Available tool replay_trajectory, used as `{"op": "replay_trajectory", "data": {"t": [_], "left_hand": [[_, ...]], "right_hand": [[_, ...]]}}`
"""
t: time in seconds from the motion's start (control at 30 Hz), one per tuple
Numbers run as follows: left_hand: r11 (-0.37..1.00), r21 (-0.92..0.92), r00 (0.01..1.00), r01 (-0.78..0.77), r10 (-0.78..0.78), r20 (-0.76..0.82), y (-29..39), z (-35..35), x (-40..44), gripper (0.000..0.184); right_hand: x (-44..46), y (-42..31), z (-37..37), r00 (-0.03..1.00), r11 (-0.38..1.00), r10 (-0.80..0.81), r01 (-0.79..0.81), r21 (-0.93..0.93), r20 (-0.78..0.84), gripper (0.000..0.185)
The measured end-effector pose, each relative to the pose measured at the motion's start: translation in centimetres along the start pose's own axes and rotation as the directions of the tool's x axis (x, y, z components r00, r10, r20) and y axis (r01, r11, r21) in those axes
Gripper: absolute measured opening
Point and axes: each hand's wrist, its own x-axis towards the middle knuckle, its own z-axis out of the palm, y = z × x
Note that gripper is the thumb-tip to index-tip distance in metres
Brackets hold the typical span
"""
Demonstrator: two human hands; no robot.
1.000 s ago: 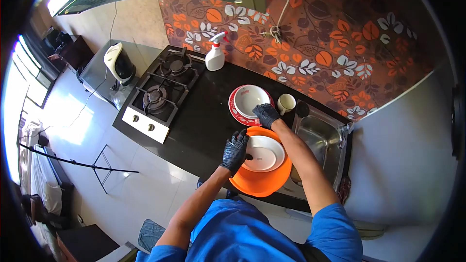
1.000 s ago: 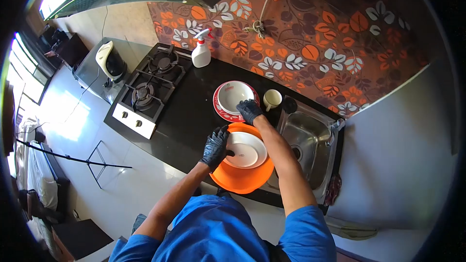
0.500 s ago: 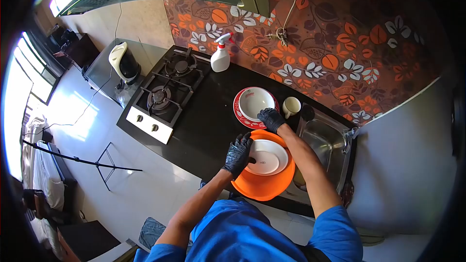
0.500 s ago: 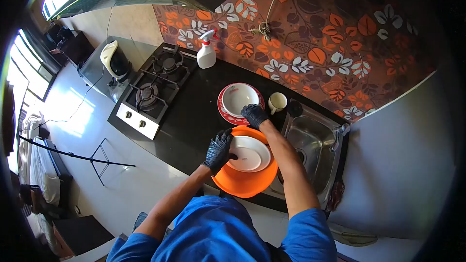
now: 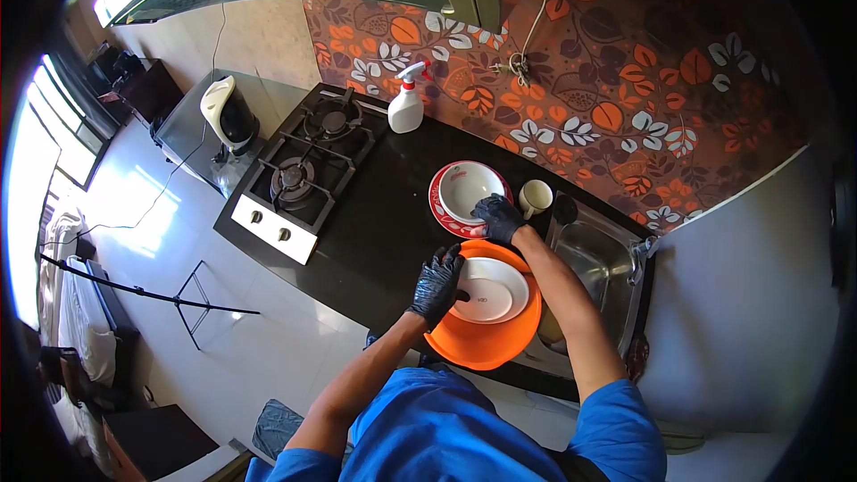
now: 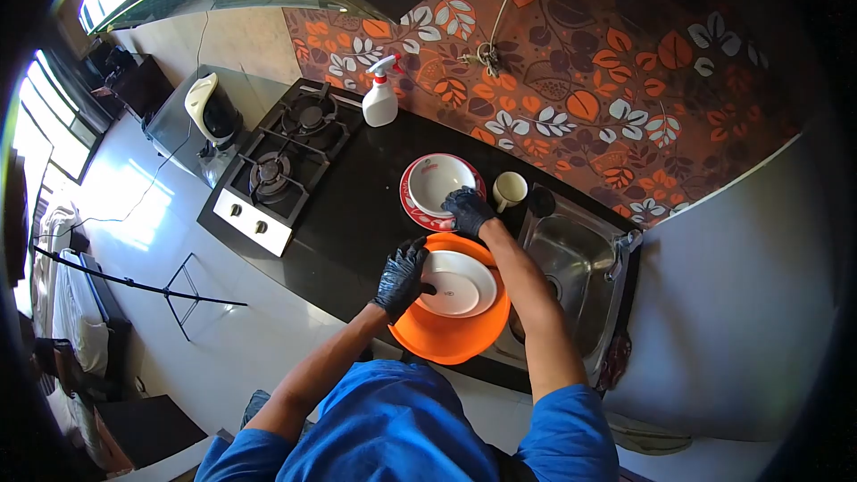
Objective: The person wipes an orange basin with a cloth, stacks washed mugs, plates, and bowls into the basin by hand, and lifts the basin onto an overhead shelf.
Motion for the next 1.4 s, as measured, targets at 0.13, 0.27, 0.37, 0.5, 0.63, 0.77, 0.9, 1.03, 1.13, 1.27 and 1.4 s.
{"op": "replay_trajectory", "data": {"t": [0.13, 0.27, 0.37, 0.5, 0.63, 0.77, 0.9, 1.03, 1.13, 1.27, 1.4], "left_hand": [[1.0, -0.007, 1.0, -0.006, 0.006, -0.006, -0.3, 0.1, 0.1, 0.073], [1.0, -0.002, 1.0, -0.018, 0.018, 0.004, 0.0, 0.3, -0.1, 0.072], [1.0, 0.01, 1.0, -0.017, 0.017, -0.002, -0.2, 0.1, 0.1, 0.072], [1.0, -0.001, 1.0, -0.015, 0.015, 0.003, -0.3, 0.3, 0.1, 0.07], [1.0, 0.009, 1.0, -0.009, 0.009, 0.012, -0.3, 0.2, 0.2, 0.07], [1.0, 0.007, 1.0, -0.022, 0.022, -0.004, -0.4, 0.5, 0.1, 0.07], [0.999, -0.001, 0.999, -0.032, 0.032, -0.021, -0.7, 0.4, 0.1, 0.071], [0.999, -0.023, 0.999, -0.035, 0.035, 0.004, -0.5, 0.1, 0.3, 0.073], [0.999, 0.002, 0.999, -0.036, 0.036, 0.004, -0.6, 0.4, 0.3, 0.075], [0.999, -0.032, 0.998, -0.044, 0.043, -0.04, -0.6, 0.3, 0.2, 0.074], [0.993, -0.103, 0.993, -0.05, 0.038, -0.115, -0.5, 0.5, 0.1, 0.073]], "right_hand": [[0.7, -0.3, -0.9, 0.811, 0.885, 0.46, -0.451, 0.115, -0.362, 0.028], [0.3, 1.7, 1.0, 0.432, 0.406, 0.902, -0.827, 0.388, -0.023, 0.037], [-0.1, 4.3, 4.5, 0.109, -0.072, 0.89, -0.925, 0.374, 0.442, 0.045], [-1.9, 5.7, 8.1, 0.148, -0.328, 0.805, -0.695, 0.64, 0.574, 0.043], [-1.8, 5.1, 7.8, 0.14, -0.351, 0.829, -0.622, 0.699, 0.541, 0.044], [0.0, 3.8, 6.0, 0.156, -0.259, 0.891, -0.595, 0.761, 0.426, 0.044], [2.3, 2.4, 3.3, 0.256, -0.125, 0.889, -0.662, 0.739, 0.379, 0.045], [5.9, -0.2, 1.7, 0.413, 0.058, 0.787, -0.789, 0.611, 0.458, 0.046], [8.7, -3.0, 2.4, 0.501, 0.214, 0.671, -0.837, 0.504, 0.547, 0.047], [11.3, -6.4, 4.9, 0.558, 0.398, 0.548, -0.829, 0.392, 0.624, 0.049], [12.3, -8.1, 6.9, 0.569, 0.488, 0.506, -0.809, 0.329, 0.648, 0.05]]}}
